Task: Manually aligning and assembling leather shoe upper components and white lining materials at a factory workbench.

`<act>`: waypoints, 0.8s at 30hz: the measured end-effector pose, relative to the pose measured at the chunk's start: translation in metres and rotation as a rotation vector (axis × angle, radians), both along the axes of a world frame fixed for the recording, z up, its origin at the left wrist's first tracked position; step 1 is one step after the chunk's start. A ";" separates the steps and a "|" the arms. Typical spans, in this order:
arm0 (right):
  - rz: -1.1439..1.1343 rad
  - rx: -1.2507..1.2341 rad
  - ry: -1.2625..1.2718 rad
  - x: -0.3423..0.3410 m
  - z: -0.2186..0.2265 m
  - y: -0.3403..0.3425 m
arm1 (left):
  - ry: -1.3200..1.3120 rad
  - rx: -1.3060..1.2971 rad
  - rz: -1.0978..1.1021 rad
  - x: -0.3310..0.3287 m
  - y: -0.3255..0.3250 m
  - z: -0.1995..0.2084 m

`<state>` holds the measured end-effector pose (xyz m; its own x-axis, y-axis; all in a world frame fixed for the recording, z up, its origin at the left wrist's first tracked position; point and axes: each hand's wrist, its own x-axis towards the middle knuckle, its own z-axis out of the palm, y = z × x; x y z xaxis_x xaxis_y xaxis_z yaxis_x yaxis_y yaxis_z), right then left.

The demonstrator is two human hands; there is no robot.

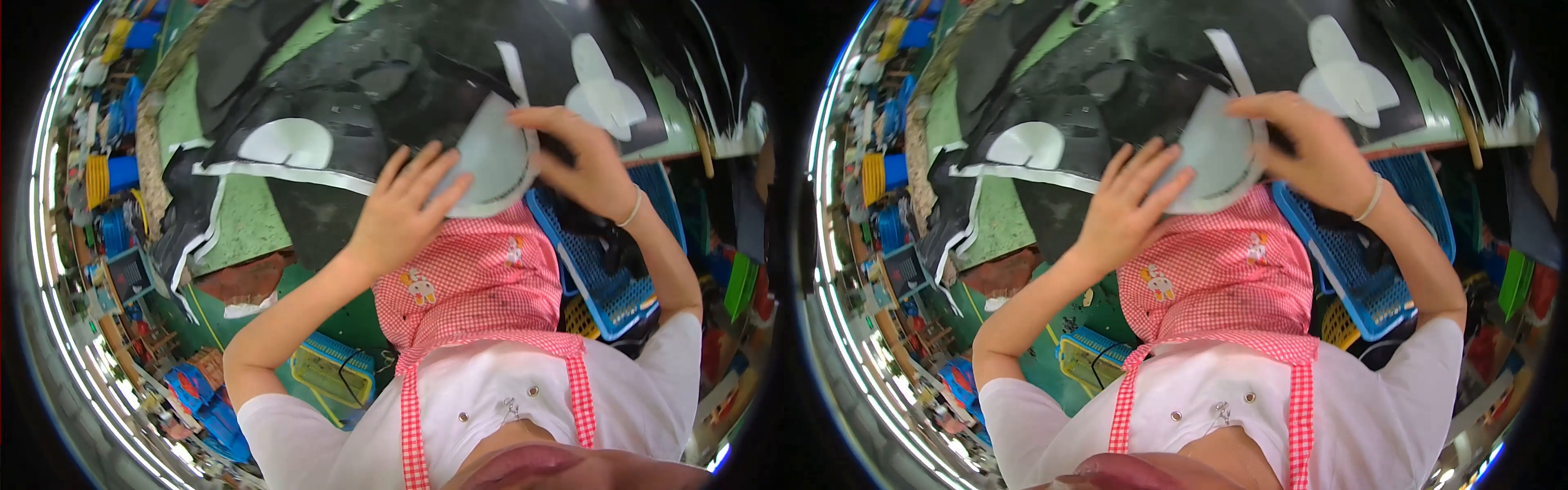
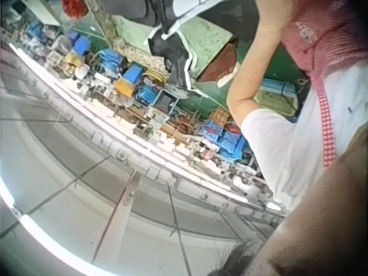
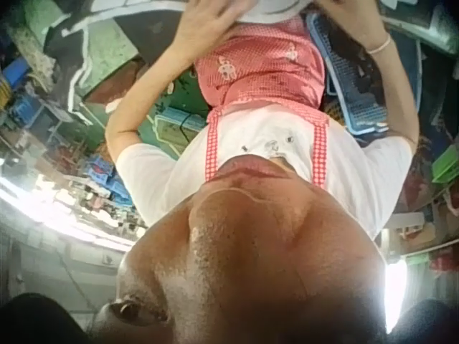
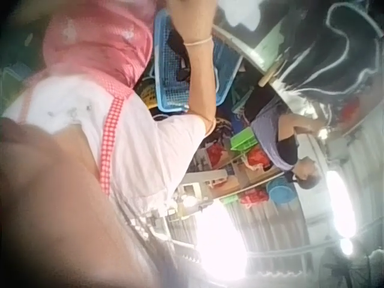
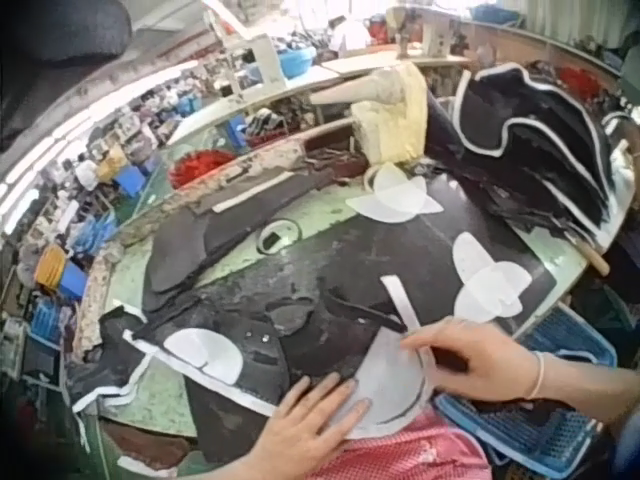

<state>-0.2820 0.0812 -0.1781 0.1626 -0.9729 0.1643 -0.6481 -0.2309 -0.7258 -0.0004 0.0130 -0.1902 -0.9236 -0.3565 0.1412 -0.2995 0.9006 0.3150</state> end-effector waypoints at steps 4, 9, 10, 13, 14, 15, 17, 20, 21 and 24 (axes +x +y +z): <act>-0.283 0.047 -0.139 -0.029 0.005 -0.006 | 0.244 0.062 0.003 -0.003 0.007 0.010; -0.024 0.001 -0.239 -0.007 0.017 -0.036 | 0.779 0.786 0.700 -0.001 -0.024 0.110; -0.023 -0.040 -0.275 0.002 0.019 -0.046 | 1.074 0.965 0.659 -0.003 -0.037 0.122; 0.539 -0.166 -0.124 -0.024 0.017 -0.084 | 1.455 1.167 0.361 -0.012 -0.054 0.150; 0.547 -0.194 -0.119 -0.007 0.031 -0.091 | 1.457 1.138 0.344 -0.003 -0.060 0.148; 0.392 -0.101 -0.518 0.017 0.044 -0.096 | 1.458 1.298 0.122 0.010 -0.069 0.140; 0.155 0.090 -1.061 0.056 0.081 -0.097 | 1.441 1.447 -0.120 0.031 -0.088 0.131; 0.134 0.113 -0.999 0.046 0.109 -0.095 | 1.320 0.863 0.360 0.050 -0.129 0.124; 0.162 0.221 -0.960 0.039 0.113 -0.096 | 1.230 0.725 0.453 0.060 -0.148 0.118; 0.319 0.383 -0.618 0.025 0.107 -0.101 | 1.031 0.440 0.558 0.071 -0.177 0.117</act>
